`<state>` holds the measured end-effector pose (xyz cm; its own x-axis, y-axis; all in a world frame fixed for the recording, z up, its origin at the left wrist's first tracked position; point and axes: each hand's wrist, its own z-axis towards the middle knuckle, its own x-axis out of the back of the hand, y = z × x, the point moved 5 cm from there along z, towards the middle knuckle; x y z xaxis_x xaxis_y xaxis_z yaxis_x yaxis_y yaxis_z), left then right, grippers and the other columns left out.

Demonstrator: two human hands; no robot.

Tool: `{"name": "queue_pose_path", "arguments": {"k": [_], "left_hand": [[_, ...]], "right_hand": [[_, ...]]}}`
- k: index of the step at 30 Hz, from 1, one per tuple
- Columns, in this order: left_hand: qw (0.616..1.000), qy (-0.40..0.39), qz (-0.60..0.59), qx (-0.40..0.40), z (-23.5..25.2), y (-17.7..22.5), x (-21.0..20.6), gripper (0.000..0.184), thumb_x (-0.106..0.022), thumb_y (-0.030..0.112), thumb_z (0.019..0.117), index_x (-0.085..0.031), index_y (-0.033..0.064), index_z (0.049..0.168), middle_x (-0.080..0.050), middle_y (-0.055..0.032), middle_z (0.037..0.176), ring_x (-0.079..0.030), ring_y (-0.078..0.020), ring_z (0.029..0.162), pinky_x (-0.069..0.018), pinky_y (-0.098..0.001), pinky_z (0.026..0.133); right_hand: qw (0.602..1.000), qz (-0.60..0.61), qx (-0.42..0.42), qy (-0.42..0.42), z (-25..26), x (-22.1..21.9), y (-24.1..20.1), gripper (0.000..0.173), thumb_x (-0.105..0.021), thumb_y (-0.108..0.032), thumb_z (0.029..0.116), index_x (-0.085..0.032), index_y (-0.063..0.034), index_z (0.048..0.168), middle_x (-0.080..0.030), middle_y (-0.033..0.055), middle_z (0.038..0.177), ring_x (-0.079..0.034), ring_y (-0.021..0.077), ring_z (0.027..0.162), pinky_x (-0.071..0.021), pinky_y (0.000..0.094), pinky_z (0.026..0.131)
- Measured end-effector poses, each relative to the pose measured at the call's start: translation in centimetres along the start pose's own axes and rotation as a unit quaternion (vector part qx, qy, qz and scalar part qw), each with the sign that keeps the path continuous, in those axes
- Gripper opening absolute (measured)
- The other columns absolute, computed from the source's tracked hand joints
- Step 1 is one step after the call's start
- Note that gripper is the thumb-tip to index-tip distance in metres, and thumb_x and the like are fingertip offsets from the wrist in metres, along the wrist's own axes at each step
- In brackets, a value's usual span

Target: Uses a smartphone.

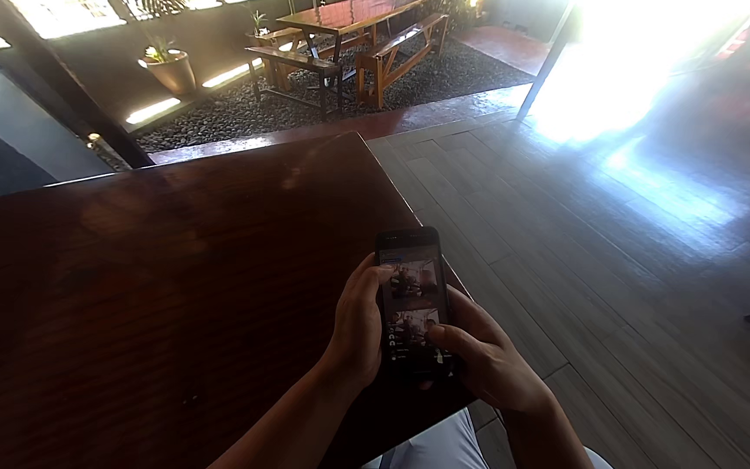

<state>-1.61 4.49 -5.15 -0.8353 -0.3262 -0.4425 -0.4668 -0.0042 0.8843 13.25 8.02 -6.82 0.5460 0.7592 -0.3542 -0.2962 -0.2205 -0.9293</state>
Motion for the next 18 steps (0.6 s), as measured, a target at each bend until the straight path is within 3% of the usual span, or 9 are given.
{"name": "queue_pose_path", "arguments": {"k": [18], "left_hand": [[1.0, -0.006, 0.002, -0.003, -0.06, 0.01, -0.01, 0.04, -0.038, 0.032, 0.104, -0.063, 0.0149, 0.13, -0.069, -0.0145, 0.116, -0.069, -0.0252, 0.105, -0.0584, -0.0431, 0.089]], "right_hand": [[1.0, 0.002, 0.008, -0.002, -0.02, 0.0, -0.04, 0.035, -0.058, -0.016, 0.102, -0.054, -0.009, 0.136, -0.069, 0.0147, 0.113, -0.073, 0.0239, 0.094, -0.0648, 0.0399, 0.07]]}}
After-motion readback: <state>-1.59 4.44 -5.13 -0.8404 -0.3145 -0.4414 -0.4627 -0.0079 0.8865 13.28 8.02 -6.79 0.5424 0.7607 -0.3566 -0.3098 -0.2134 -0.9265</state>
